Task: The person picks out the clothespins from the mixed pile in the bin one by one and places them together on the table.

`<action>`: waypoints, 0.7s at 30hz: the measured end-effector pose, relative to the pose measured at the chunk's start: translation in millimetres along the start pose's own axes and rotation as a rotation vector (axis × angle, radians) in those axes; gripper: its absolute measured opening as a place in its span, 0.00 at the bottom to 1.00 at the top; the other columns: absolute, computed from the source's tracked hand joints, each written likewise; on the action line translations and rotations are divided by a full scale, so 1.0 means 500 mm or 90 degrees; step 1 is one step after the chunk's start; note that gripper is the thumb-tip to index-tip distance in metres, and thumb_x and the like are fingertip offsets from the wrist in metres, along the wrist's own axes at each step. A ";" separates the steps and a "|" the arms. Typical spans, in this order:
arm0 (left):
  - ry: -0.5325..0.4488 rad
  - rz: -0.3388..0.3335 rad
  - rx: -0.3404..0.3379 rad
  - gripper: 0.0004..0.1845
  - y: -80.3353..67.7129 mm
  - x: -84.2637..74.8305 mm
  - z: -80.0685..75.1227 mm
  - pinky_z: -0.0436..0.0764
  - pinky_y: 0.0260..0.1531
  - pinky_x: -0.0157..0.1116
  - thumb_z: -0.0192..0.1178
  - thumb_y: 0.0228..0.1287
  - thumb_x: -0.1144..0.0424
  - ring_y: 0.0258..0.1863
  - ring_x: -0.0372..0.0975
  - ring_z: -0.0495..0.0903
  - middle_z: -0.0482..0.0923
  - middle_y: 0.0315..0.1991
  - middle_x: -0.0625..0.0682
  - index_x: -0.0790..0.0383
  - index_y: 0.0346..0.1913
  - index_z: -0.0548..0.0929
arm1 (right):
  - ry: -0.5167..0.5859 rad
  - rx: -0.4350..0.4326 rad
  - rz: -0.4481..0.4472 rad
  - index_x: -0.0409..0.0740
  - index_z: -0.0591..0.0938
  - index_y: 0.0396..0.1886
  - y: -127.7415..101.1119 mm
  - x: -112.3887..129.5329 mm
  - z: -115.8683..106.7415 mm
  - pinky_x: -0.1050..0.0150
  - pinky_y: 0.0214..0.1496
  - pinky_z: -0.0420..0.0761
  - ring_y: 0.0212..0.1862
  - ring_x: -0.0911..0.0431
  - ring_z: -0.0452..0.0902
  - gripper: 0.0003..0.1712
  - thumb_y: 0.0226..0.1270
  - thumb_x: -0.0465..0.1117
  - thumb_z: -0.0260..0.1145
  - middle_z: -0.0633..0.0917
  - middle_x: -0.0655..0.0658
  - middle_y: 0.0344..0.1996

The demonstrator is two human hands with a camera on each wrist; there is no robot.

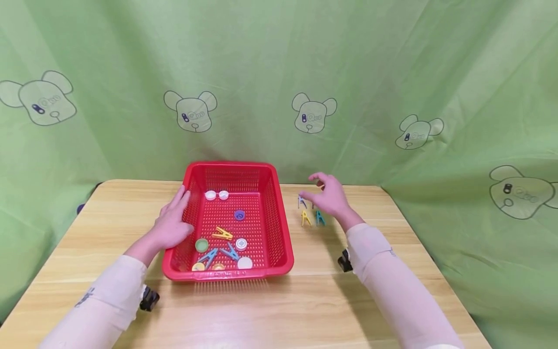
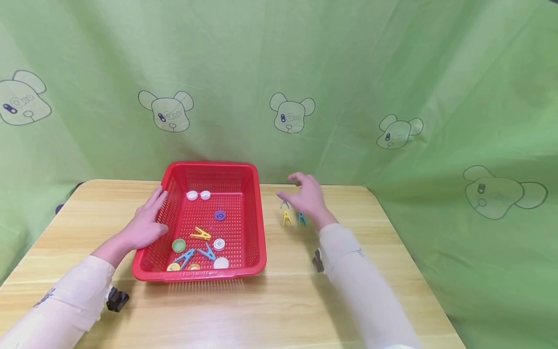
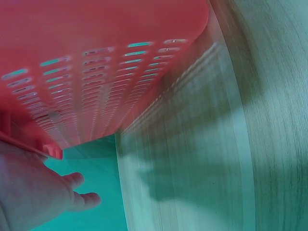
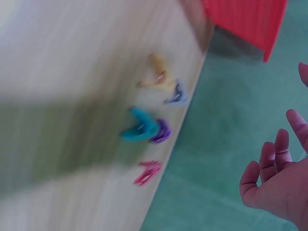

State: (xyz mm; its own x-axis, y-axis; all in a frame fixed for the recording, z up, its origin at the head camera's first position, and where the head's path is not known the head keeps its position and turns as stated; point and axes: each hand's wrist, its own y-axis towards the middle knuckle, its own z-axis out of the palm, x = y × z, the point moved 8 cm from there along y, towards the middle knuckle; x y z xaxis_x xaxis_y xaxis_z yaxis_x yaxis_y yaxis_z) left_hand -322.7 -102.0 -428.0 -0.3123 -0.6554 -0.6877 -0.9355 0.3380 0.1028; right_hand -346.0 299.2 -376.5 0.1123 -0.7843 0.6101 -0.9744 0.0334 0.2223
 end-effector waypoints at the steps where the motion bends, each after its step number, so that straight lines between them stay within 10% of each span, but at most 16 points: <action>1: 0.001 0.000 -0.001 0.52 0.000 0.001 0.000 0.49 0.60 0.74 0.60 0.51 0.72 0.72 0.70 0.41 0.28 0.81 0.56 0.68 0.79 0.45 | 0.004 0.002 -0.005 0.47 0.78 0.57 0.004 0.013 0.002 0.46 0.55 0.73 0.54 0.44 0.70 0.31 0.58 0.55 0.75 0.74 0.39 0.54; 21: 0.004 -0.004 0.003 0.52 0.004 0.006 0.000 0.49 0.59 0.75 0.60 0.52 0.72 0.72 0.69 0.40 0.28 0.81 0.54 0.67 0.79 0.45 | 0.050 0.080 -0.093 0.52 0.79 0.57 0.054 0.229 0.087 0.53 0.44 0.78 0.50 0.53 0.70 0.32 0.54 0.53 0.78 0.75 0.47 0.47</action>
State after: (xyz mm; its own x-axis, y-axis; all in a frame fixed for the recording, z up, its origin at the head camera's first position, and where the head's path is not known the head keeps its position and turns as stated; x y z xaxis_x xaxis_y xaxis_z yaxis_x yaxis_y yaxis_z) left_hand -325.3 -103.3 -430.0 -0.3082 -0.6620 -0.6833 -0.9366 0.3369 0.0961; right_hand -368.1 183.3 -334.0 0.2640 -0.7239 0.6374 -0.9628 -0.1580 0.2194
